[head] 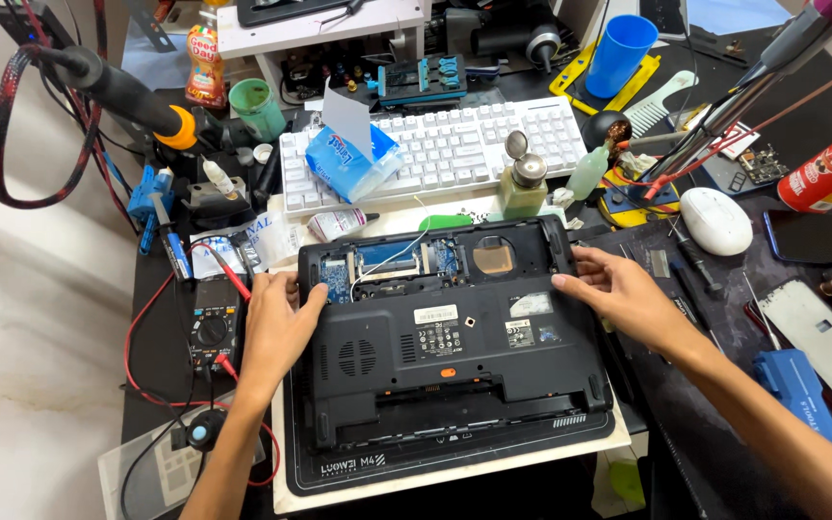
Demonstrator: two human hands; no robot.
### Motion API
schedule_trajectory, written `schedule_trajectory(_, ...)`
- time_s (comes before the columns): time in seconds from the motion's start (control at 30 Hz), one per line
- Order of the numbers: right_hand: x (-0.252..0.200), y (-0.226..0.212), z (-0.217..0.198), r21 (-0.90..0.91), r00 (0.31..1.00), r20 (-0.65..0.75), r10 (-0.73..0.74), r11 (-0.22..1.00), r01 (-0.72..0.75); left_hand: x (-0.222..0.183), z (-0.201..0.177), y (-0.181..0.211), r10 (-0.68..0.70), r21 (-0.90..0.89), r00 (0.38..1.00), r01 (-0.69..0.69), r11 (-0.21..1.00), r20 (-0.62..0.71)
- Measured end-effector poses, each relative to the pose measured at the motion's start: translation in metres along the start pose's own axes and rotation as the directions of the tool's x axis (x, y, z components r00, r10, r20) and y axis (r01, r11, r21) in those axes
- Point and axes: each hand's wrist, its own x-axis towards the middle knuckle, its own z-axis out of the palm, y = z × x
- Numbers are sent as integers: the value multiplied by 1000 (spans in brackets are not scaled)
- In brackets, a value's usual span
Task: The person disassembles a laptop by hand and using a pry tool and a screwdriver, detaching internal cables, lifting the keyboard assembly, and unscrewing components from the chassis.
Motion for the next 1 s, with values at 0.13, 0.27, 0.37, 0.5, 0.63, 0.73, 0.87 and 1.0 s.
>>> schedule_trajectory(0.13,-8,-19,6,-43,998,-59,22,999,-24,-4,-1,10,19,91,1000,-20,996,12)
schedule_trajectory(0.27,-23,-40,11,-125,1000,-30,-6,992,2,-11,-1,20,57,139,998,-55,989,-8)
schedule_trajectory(0.37,-36,-49,16,-262,982,9,-187,948,183,-14,-6,30,82,260,997,-83,962,13)
schedule_trajectory(0.5,-42,-52,4,-336,979,84,-185,920,203,-20,-7,49,231,325,973,-213,922,-20)
schedule_trajectory(0.63,-40,-52,-27,-223,990,-11,-138,966,132,-21,-2,76,384,294,923,-357,887,-38)
schedule_trajectory(0.73,-46,-43,-60,-423,972,-178,-151,904,63,-21,0,93,464,233,885,-442,866,-47)
schedule_trajectory(0.87,-58,-17,-86,-543,964,-250,-86,837,-66,-18,4,108,516,166,856,-507,846,-12)
schedule_trajectory(1.0,-67,7,-87,-542,960,-277,36,819,-187,-19,13,120,600,183,800,-587,788,-18)
